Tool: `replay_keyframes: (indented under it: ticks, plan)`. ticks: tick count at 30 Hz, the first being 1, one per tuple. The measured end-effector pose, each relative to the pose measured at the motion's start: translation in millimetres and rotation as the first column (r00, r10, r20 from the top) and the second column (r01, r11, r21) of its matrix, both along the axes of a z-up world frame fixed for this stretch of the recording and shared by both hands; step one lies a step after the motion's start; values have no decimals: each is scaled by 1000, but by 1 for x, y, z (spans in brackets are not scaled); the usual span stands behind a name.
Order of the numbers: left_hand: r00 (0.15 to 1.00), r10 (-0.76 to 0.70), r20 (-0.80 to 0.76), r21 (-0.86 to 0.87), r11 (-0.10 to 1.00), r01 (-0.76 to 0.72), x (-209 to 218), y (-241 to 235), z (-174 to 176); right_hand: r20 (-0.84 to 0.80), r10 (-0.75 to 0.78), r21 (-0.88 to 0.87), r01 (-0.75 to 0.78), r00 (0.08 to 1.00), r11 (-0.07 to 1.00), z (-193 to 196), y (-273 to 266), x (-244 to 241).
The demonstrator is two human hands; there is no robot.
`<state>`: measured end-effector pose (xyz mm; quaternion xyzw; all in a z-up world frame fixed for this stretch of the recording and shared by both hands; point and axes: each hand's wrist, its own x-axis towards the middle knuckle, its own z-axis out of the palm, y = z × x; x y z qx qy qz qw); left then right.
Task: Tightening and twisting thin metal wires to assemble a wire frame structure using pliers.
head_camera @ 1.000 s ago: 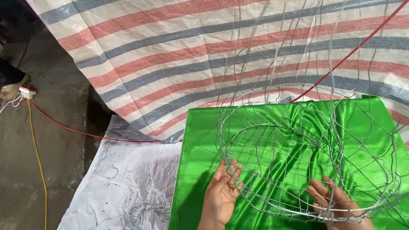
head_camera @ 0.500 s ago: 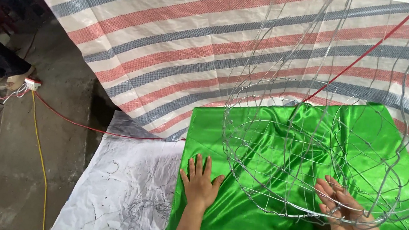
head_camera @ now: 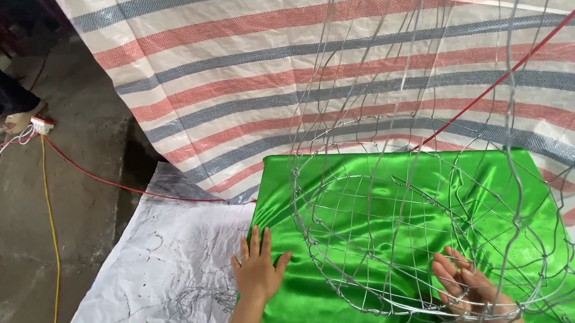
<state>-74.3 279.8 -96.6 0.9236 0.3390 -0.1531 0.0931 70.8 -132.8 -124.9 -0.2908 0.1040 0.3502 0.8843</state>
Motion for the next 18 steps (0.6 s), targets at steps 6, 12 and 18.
replay_keyframes:
  ticks: [6, 12, 18]
  plan:
    - [999, -29, -35, -35, 999, 28, 4, 9, 8, -65, -45, -115, 38, 997, 993, -4, 14, 5]
    - [990, -13, 141, -42, 999, 19, -3, 13, -9, -126, -49, -135, 31, 991, 990, -36, 14, 13]
    - [973, -17, 228, -20, 1000, 22, -5, 20, -30, -90, -34, -72, 28, 995, 997, -43, 21, 12]
